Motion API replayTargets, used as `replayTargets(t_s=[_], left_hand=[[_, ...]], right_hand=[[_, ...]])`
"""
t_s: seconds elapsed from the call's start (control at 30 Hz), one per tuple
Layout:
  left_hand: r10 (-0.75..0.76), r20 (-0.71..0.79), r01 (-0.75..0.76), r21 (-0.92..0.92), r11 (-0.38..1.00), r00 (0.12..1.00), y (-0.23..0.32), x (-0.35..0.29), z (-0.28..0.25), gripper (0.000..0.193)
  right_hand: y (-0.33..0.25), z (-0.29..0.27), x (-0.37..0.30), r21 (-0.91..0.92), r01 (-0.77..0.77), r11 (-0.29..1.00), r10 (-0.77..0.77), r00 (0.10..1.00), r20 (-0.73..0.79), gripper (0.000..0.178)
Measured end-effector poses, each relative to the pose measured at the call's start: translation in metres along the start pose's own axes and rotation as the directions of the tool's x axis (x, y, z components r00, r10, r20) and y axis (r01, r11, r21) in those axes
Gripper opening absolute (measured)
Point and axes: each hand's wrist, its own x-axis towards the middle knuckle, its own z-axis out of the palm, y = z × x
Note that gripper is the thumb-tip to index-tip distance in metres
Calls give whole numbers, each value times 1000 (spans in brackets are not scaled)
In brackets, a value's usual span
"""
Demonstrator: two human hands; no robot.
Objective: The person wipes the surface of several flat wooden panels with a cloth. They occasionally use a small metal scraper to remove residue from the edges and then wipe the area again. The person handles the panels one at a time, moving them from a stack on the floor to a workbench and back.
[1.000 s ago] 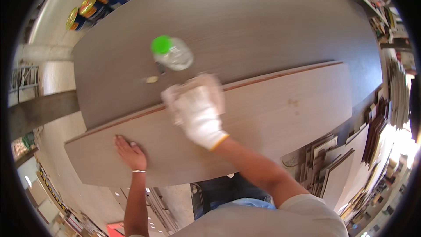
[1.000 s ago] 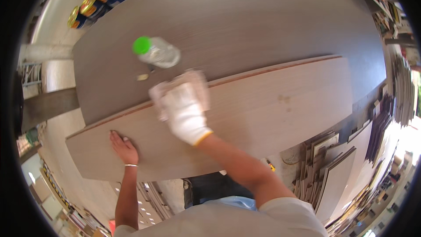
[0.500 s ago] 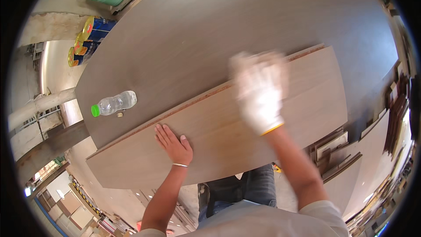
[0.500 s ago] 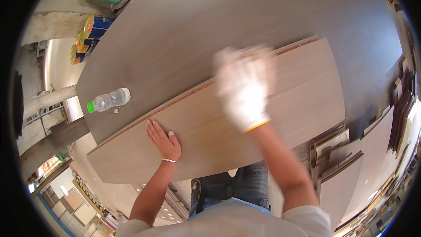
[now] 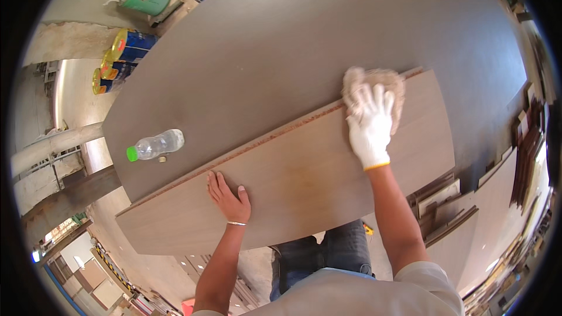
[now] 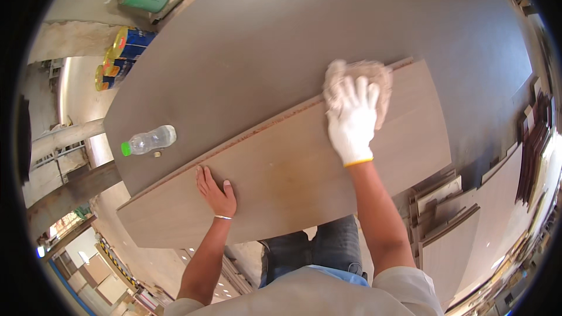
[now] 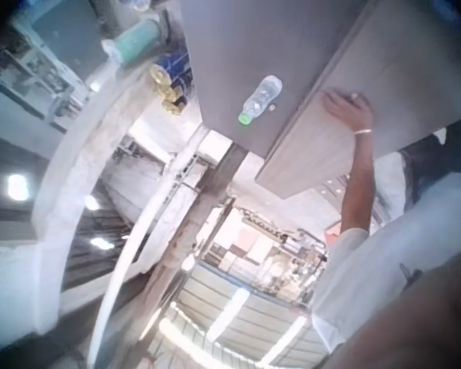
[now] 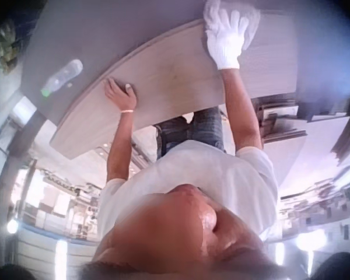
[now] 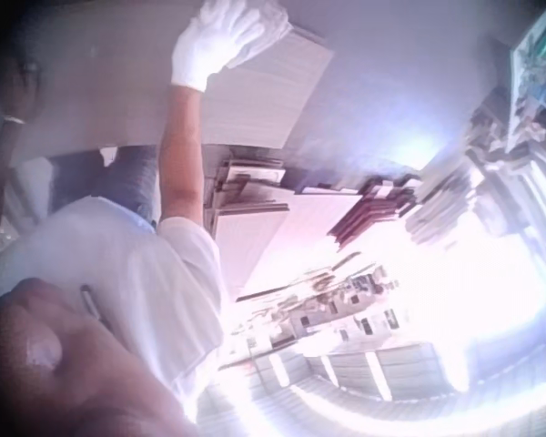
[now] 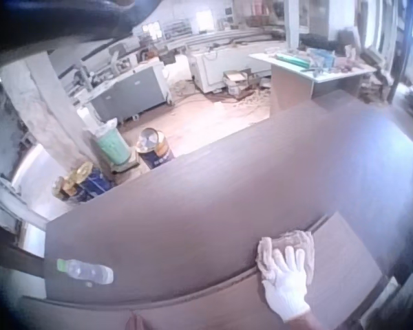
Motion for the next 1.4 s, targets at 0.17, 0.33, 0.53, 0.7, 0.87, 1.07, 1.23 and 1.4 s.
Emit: replayTargets(t_s=[0.17,0.33,0.53,0.7,0.87,1.07,1.23,1.4], left_hand=[[-475,-321,271,-514,814,819,-77,59,-20,92],[-443,-234,97,-789,606,866,-149,146,-69,100],[-323,-145,59,-837,545,935,-158,208,-49,62],[17,-110,-54,-350,935,994,-60,224,-62,76],[490,36,-488,-55,871,871,67,250,-78,76],[760,80,-760,170,627,645,188,262,-66,67],[825,79,-805,287,519,560,228,239,-74,47],[779,25,-756,266,599,626,229,250,-76,41]], right_hand=[[43,-3,-54,719,-577,388,465,796,387,45],[26,-59,-57,771,-108,-627,203,934,295,60],[-9,29,-18,634,-121,-764,280,823,494,57],[-33,4,4,617,-268,-740,187,799,572,58],[-40,-1,4,669,-366,-646,191,772,606,62],[-36,4,-10,793,-359,-492,306,782,543,63],[-29,-16,-12,808,-324,-492,351,776,525,65],[-30,-26,-12,733,-281,-619,304,775,554,68]])
